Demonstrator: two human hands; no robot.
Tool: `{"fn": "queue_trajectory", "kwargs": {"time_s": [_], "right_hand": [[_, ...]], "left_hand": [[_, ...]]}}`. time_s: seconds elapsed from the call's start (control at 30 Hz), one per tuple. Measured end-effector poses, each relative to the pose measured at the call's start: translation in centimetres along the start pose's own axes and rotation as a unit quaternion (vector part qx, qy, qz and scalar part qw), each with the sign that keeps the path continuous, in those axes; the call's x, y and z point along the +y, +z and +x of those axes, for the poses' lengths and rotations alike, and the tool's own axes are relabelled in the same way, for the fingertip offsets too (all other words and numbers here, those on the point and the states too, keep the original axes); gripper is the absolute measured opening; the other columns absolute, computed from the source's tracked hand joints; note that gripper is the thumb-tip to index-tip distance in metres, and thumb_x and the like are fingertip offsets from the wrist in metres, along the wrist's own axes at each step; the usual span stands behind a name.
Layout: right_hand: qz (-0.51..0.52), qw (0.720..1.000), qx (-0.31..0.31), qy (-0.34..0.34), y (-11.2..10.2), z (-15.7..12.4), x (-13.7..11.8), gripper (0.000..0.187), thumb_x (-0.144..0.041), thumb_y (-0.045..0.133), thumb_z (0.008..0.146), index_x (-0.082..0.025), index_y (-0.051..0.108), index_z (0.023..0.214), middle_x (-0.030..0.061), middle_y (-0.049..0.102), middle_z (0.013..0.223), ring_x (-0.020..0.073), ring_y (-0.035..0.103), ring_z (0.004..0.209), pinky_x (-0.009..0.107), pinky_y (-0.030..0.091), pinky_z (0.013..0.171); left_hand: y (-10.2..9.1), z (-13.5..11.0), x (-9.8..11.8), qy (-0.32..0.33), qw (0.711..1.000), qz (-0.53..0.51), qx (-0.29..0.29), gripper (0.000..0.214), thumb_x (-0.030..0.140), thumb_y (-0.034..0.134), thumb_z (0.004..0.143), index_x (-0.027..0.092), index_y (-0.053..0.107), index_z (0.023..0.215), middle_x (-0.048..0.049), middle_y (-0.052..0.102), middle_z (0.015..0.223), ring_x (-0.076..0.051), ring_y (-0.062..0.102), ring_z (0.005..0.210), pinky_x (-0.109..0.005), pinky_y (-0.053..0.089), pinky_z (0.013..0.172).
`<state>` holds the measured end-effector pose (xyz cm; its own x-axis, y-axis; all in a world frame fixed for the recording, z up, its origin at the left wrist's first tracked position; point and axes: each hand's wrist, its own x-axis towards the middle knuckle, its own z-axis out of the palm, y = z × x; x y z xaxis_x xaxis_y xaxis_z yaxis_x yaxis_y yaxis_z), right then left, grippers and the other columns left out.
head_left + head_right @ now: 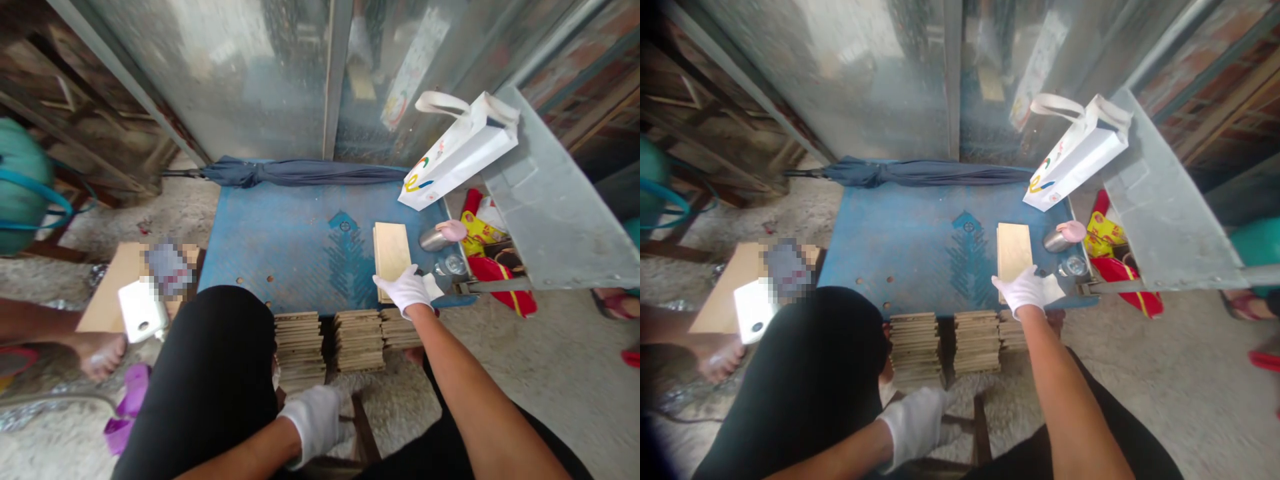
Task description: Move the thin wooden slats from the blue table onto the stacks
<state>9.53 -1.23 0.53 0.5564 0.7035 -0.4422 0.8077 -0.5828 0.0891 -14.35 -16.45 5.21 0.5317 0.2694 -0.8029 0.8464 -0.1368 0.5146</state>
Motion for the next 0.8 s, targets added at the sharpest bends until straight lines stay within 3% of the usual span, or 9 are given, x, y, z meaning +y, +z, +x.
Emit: {"fn": "queue_trajectory", "kwargs": {"time_s": [0.17, 0.37, 0.57, 0.8], "right_hand": [[-0.001, 0.999, -0.011, 0.03, 0.9, 1.0, -0.7, 0.139, -0.086, 0.059, 0.053, -0.002, 0.006, 0.15, 0.0315, 0.04, 0.136, 0.0404, 0.045, 0.125, 0.048, 0.039, 0.099], [-0.008, 0.999, -0.032, 0.024, 1.8, 2.0, -0.4, 0.139, -0.076, 0.067, 0.055, 0.0, 0.0, 0.15, 0.0333, 0.035, 0.14, 0.0417, 0.035, 0.133, 0.048, 0.036, 0.102], [0.001, 1.0, -0.028, 0.014, 2.2, 3.1, -0.2, 0.137, -0.065, 0.074, 0.053, 0.007, 0.005, 0.147, 0.0317, 0.048, 0.13, 0.0395, 0.046, 0.125, 0.041, 0.041, 0.1], [0.021, 1.0, -0.005, 0.005, 0.9, 2.9, 0.2, 0.134, -0.064, 0.078, 0.046, 0.004, 0.017, 0.145, 0.029, 0.054, 0.123, 0.0387, 0.053, 0.118, 0.041, 0.046, 0.094]], "left_hand": [[-2.2, -1.1, 1.7, -0.031, 0.998, 0.038, -0.03, 0.044, 0.042, 0.052, 0.079, 0.014, 0.069, 0.108, -0.0202, 0.071, 0.099, -0.037, 0.068, 0.09, -0.042, 0.052, 0.072], [-2.7, -1.3, 1.7, -0.025, 0.999, 0.005, -0.044, 0.045, 0.042, 0.053, 0.08, 0.012, 0.068, 0.109, -0.0216, 0.07, 0.101, -0.039, 0.068, 0.09, -0.045, 0.053, 0.074], [-2.1, -1.0, 1.3, -0.008, 0.998, 0.011, -0.063, 0.045, 0.04, 0.051, 0.081, 0.011, 0.068, 0.111, -0.0207, 0.07, 0.103, -0.038, 0.068, 0.092, -0.045, 0.053, 0.078], [-2.4, -1.0, 1.7, -0.017, 0.997, 0.014, -0.071, 0.045, 0.041, 0.049, 0.082, 0.012, 0.067, 0.112, -0.023, 0.07, 0.103, -0.041, 0.068, 0.093, -0.047, 0.054, 0.074]]}}
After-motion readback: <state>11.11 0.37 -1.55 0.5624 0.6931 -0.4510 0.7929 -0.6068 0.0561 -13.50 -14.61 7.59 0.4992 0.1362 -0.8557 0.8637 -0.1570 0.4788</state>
